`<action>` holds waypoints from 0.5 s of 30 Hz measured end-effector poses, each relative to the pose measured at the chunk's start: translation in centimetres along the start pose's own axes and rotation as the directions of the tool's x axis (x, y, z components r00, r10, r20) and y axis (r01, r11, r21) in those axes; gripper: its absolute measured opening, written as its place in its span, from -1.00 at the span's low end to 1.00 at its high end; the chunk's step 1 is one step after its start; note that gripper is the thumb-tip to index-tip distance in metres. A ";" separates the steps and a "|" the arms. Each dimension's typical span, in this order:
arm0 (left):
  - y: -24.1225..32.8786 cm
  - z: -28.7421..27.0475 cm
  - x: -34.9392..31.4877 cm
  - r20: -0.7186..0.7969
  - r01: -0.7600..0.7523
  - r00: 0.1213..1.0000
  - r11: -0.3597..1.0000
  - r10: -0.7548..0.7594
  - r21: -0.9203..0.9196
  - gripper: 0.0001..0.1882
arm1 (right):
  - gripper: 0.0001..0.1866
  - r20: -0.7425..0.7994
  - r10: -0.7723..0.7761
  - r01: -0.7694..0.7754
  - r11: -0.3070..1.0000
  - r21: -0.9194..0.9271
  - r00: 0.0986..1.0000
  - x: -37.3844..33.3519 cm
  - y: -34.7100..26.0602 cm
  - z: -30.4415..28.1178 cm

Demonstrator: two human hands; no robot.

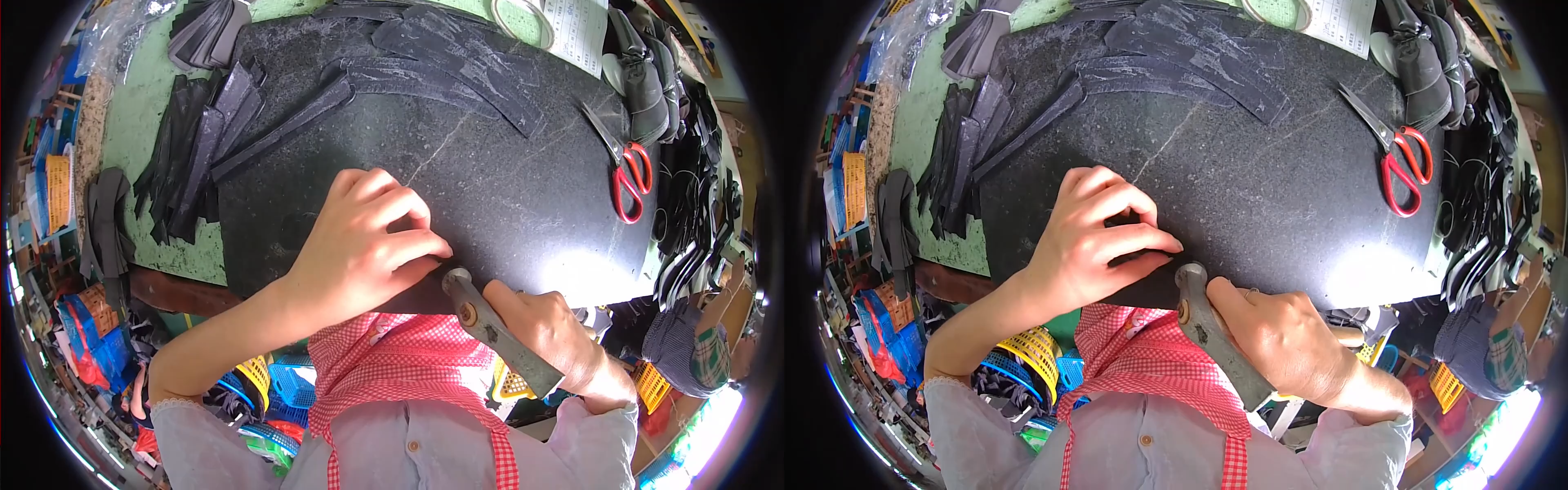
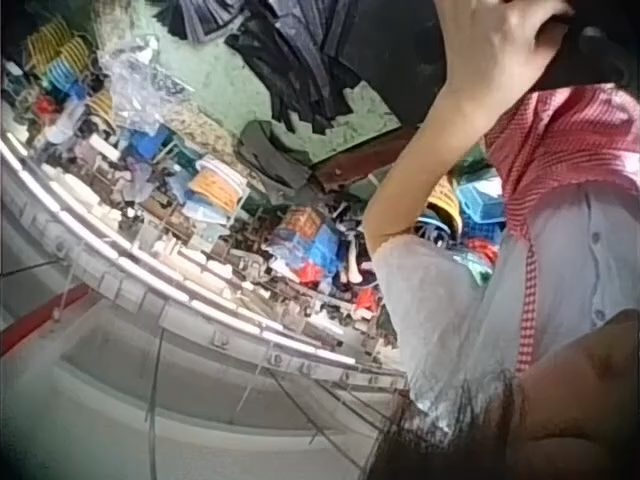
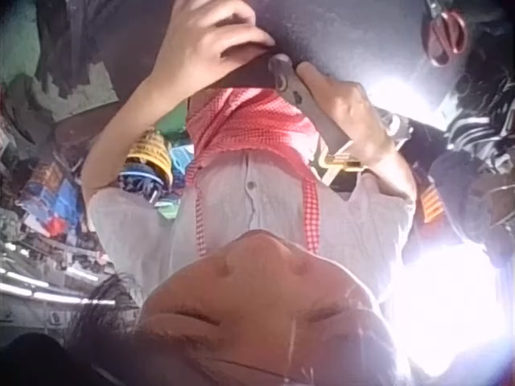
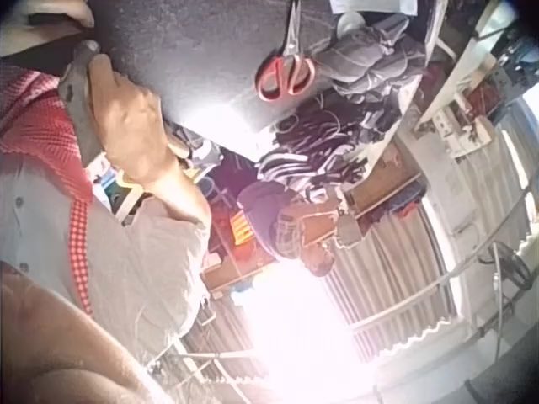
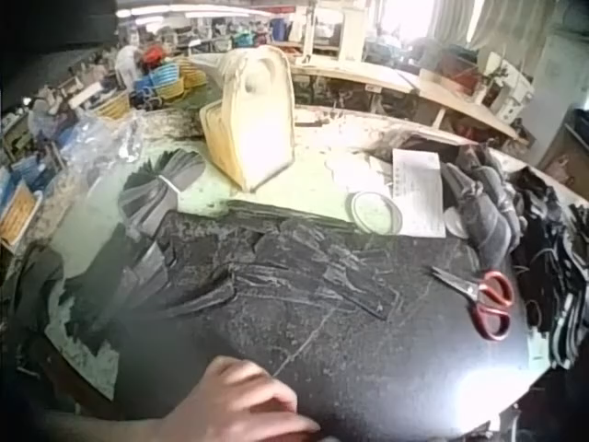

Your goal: Using a hammer to flatten and bond shoe upper components on a workbench.

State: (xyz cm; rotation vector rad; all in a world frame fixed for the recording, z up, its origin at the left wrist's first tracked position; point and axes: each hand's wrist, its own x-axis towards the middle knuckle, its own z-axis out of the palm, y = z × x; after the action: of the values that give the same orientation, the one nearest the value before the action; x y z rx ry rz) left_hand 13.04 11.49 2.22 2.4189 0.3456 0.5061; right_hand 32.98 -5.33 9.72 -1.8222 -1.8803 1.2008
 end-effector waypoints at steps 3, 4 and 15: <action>-0.7 0.2 -0.1 -0.074 -0.154 0.984 0.981 0.164 0.116 -0.68 | -0.84 0.021 0.000 0.000 0.999 0.033 1.000 0.2 0.4 -0.9; -1.0 0.3 -0.3 -0.086 -0.232 0.963 0.950 0.254 0.207 -0.69 | -0.85 0.038 -0.013 0.012 0.999 0.048 0.999 0.3 0.4 -1.2; -1.3 0.3 0.0 -0.028 -0.365 0.920 0.880 0.391 0.302 -0.74 | -0.79 -0.098 0.079 -0.071 0.994 0.080 0.992 0.3 1.0 -1.6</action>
State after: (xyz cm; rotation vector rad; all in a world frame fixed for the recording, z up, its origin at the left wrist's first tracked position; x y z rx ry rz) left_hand 12.98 12.34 1.20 2.7744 -0.0292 0.7831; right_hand 34.74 -4.62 9.87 -1.8905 -1.7022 1.1654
